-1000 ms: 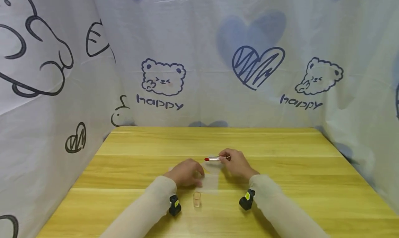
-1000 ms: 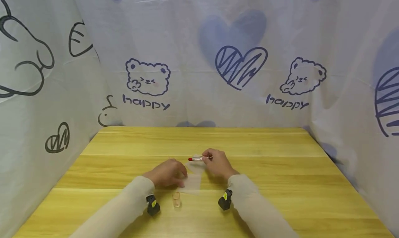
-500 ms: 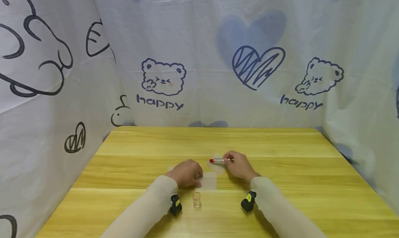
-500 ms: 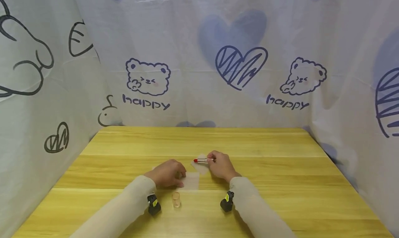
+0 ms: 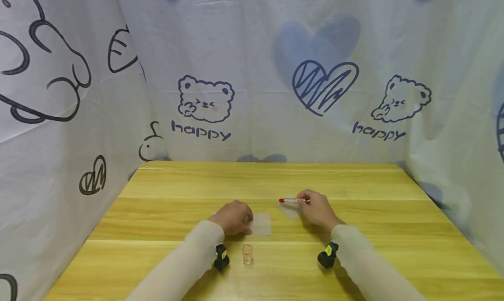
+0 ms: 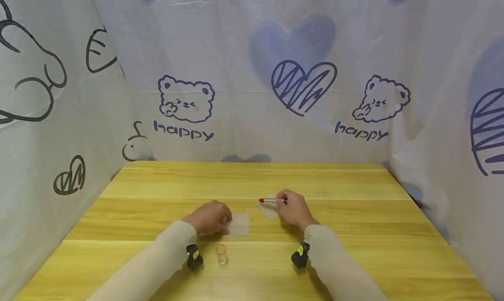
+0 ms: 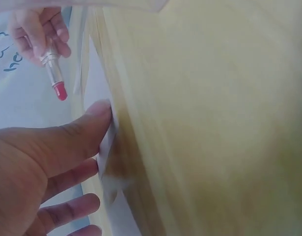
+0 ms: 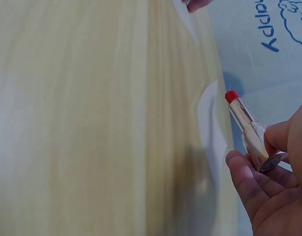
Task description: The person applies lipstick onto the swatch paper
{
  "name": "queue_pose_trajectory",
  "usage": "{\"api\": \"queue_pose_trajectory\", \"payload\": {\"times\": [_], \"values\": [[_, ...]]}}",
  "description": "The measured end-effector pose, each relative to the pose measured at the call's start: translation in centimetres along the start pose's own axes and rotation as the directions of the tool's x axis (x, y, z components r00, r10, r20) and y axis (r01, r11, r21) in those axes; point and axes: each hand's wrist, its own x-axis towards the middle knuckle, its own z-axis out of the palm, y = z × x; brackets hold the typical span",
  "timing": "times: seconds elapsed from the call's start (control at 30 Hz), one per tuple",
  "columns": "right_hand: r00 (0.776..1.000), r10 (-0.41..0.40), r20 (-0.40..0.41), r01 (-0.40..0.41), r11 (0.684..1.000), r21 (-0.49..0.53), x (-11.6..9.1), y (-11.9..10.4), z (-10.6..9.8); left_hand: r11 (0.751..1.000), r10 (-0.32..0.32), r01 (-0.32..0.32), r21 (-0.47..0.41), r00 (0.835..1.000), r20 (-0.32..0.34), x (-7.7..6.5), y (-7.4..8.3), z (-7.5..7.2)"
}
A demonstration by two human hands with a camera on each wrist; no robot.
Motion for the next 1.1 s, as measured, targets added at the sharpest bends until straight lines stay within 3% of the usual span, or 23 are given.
{"api": "queue_pose_trajectory", "payload": {"times": [0.63, 1.1], "values": [[0.988, -0.119, 0.095, 0.114, 0.992, 0.053, 0.8, -4.0, 2.1, 0.997, -0.053, 0.050, 0.057, 0.997, 0.053, 0.3, -0.5, -0.9], [0.986, -0.102, 0.133, 0.100, 0.995, 0.026, 1.1, -4.6, 3.5, 0.998, -0.045, 0.044, 0.055, 0.999, 0.020, 0.8, -0.6, -1.2]]}}
